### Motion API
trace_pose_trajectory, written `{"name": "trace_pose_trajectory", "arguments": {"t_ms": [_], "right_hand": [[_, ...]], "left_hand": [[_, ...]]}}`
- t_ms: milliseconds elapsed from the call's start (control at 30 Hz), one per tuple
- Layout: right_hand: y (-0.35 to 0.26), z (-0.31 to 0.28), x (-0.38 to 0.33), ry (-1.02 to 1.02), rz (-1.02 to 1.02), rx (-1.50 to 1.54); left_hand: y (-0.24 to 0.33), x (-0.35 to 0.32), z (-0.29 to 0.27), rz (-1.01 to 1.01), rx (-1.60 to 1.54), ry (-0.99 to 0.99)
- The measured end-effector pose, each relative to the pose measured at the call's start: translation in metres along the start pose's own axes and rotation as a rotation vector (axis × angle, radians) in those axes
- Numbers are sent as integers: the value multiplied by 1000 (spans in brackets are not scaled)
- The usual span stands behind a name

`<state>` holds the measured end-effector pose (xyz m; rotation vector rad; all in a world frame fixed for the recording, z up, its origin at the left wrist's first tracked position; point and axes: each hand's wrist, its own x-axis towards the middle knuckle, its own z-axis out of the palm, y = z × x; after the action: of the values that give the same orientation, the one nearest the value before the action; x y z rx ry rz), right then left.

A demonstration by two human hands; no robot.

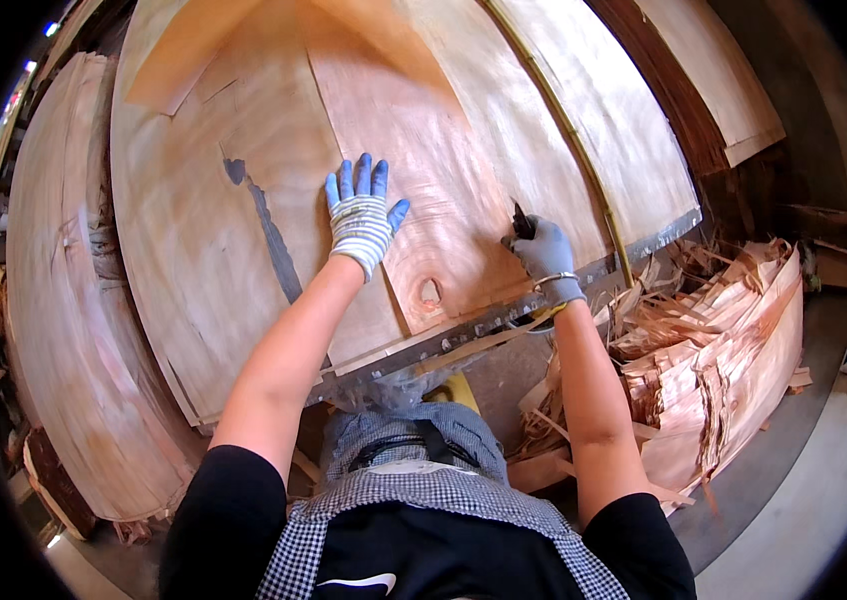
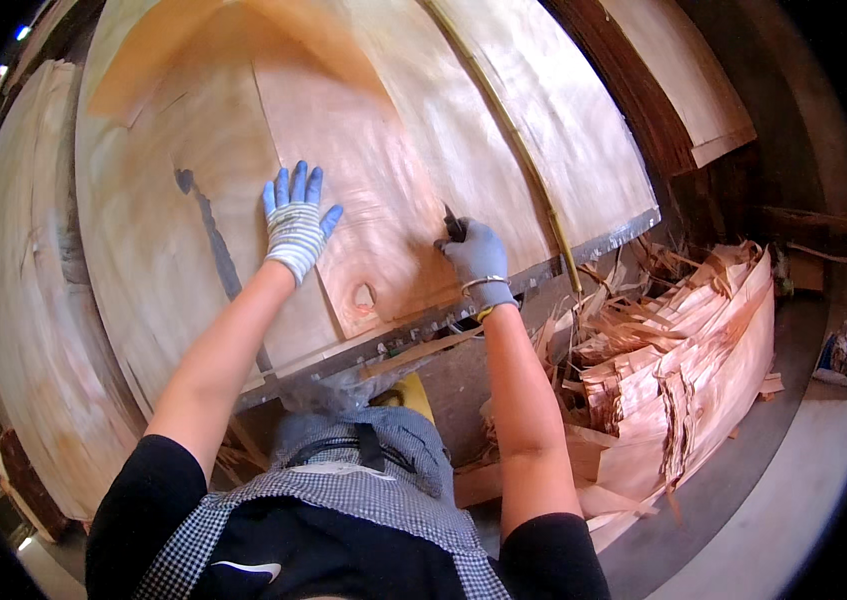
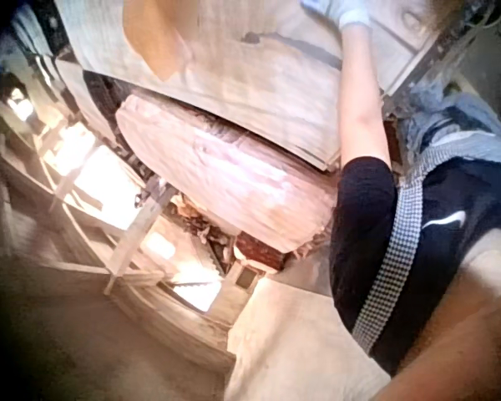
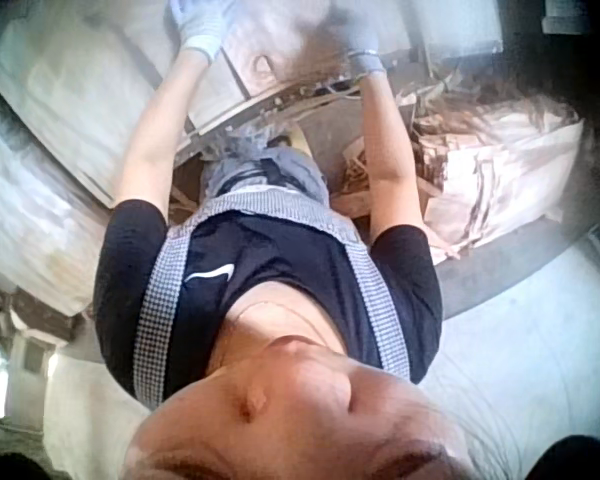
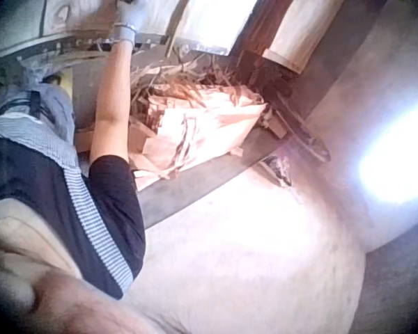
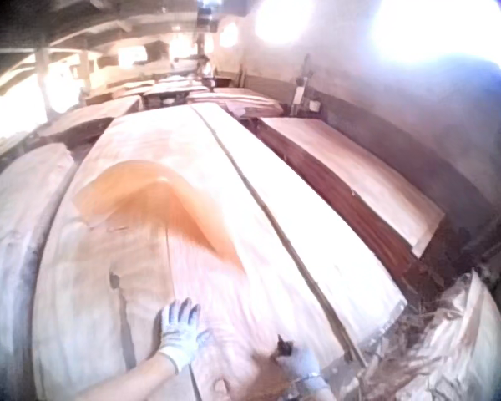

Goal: The person trims thin wood veneer sheets using a utility knife, carefully removing excess strips and organizing the pieces on a workbench.

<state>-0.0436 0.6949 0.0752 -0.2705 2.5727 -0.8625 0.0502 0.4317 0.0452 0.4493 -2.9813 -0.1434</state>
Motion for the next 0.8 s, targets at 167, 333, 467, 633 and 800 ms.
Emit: {"name": "trace_pose_trajectory", "arguments": {"t_ms": [167, 333, 467, 633, 800], "right_hand": [[18, 17, -10, 121, -46, -7], [4, 7, -12, 114, -7, -63], [0, 5, -16, 165, 1, -148], [-39, 1, -38, 498, -205, -101], [-14, 67, -26, 274, -107, 3]], "left_hand": [[6, -12, -6, 2, 97, -63], [12, -10, -7, -6, 113, -76], [21, -8, -12, 36, 50, -19], [10, -2, 3, 461, -55, 31], [22, 45, 4, 582, -368, -78]]}}
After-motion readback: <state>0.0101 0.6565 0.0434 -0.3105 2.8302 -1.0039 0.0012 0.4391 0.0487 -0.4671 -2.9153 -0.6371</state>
